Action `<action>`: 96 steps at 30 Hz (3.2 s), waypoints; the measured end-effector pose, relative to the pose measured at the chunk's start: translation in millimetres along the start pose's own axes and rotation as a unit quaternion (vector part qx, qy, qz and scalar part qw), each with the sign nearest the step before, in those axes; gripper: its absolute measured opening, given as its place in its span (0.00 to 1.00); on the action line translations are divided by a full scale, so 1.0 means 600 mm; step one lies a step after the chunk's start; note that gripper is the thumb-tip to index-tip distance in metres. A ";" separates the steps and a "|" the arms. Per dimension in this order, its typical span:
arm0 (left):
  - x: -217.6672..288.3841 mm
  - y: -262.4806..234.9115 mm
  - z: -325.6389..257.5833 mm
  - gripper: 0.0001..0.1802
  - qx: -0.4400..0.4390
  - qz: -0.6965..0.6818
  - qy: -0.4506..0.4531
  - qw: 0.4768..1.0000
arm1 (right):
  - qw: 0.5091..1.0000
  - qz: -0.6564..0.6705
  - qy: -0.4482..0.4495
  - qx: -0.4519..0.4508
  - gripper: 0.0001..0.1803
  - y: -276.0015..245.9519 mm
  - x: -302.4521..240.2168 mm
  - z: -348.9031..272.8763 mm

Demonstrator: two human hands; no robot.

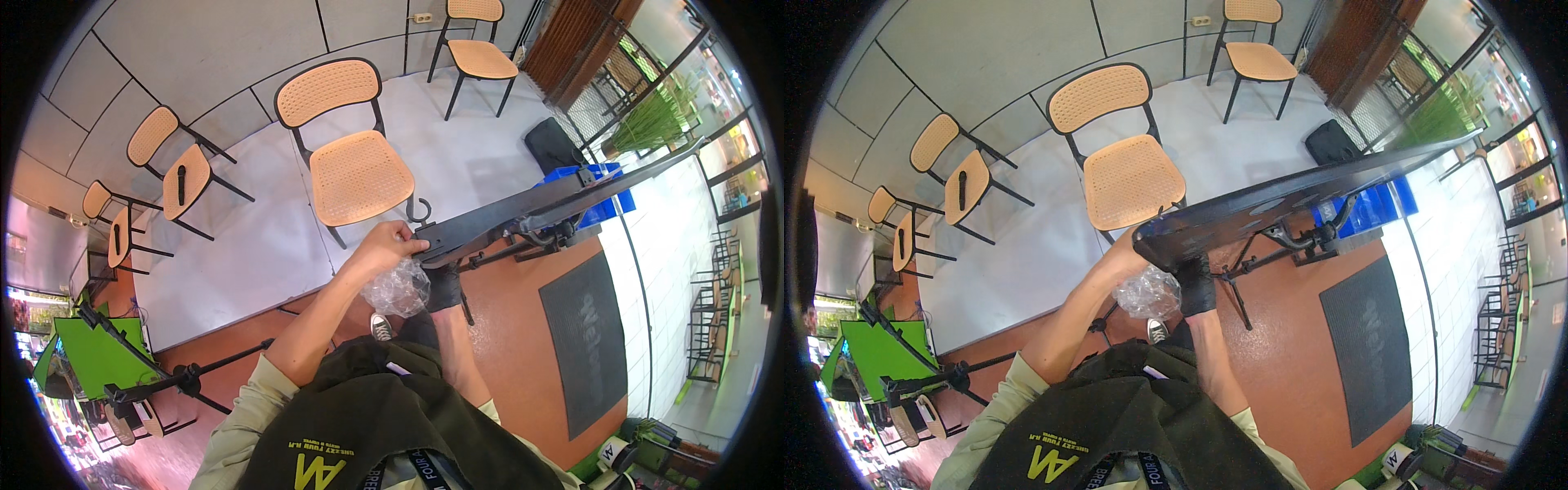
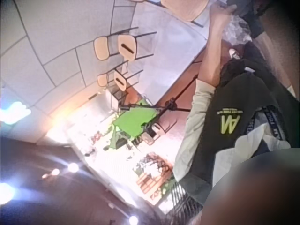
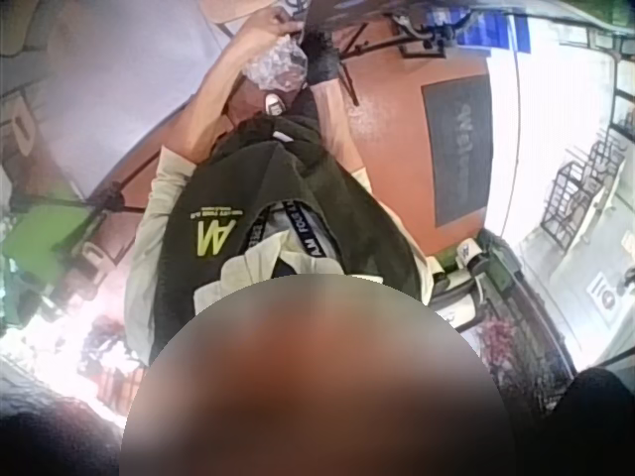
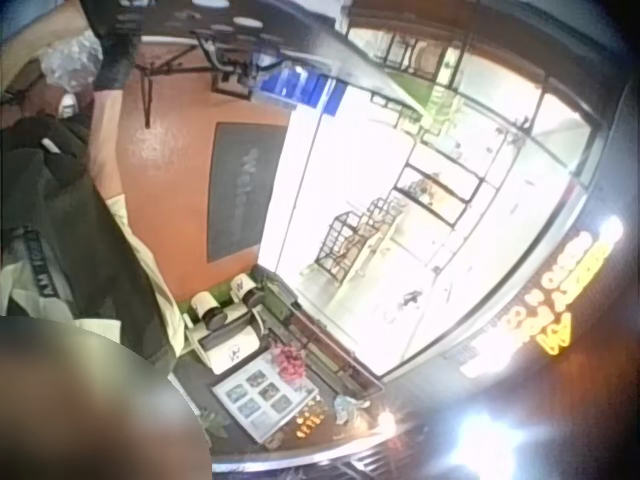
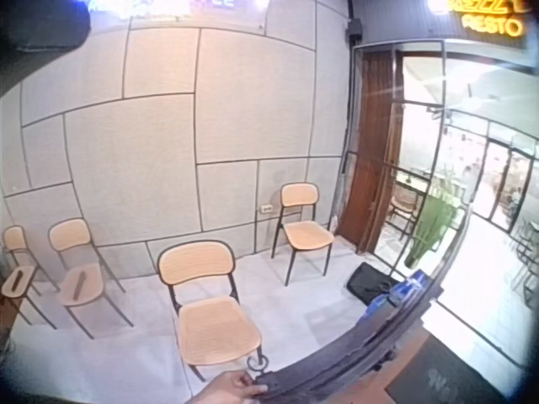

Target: The person assembles a music stand by attaching a perforated metal sheet to a tripod base. They then place a black bag on a wall hook and flip a light switch. Finally, they attach a microphone to the stand and adjust its position.

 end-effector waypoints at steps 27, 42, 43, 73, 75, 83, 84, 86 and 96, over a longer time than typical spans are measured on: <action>-0.018 0.006 0.008 0.20 0.010 0.023 0.014 1.000 | 0.998 0.036 0.036 -0.027 0.25 -0.010 -0.005 0.003; -0.025 0.002 0.011 0.20 0.008 0.014 0.024 1.000 | 0.997 0.053 0.027 -0.040 0.24 0.002 -0.013 0.000; -0.022 0.008 0.016 0.20 0.004 0.010 0.031 0.999 | 0.997 0.051 0.008 -0.051 0.24 -0.015 -0.017 0.008; -0.027 0.004 0.016 0.20 0.005 0.011 0.011 1.000 | 0.999 -0.035 -0.015 -0.009 0.20 0.030 -0.031 -0.008; -0.030 0.001 0.017 0.20 0.008 0.005 0.010 1.000 | 0.999 -0.044 -0.017 0.024 0.19 0.032 -0.034 -0.008; -0.026 0.000 0.014 0.20 0.008 0.022 0.013 1.000 | 0.999 -0.034 -0.019 -0.012 0.16 0.038 -0.023 -0.017; -0.025 0.004 0.014 0.20 0.006 0.021 0.012 1.000 | 0.999 -0.029 -0.008 -0.023 0.16 0.020 -0.019 -0.017; -0.021 0.003 0.011 0.20 0.006 0.020 0.006 1.000 | 0.999 -0.032 0.005 -0.022 0.16 0.011 -0.014 -0.015; -0.013 0.000 0.004 0.21 0.005 0.044 0.025 0.999 | 0.994 -0.091 0.059 -0.022 0.24 0.036 -0.020 -0.016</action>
Point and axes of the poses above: each hand's wrist, its own z-axis towards the middle knuckle, its own y-axis out of the palm, x = y × z, the point moved 1 cm from there along z, towards the middle knuckle, and after that the axes turned 1 degree about -y, right-handed, at the moved point
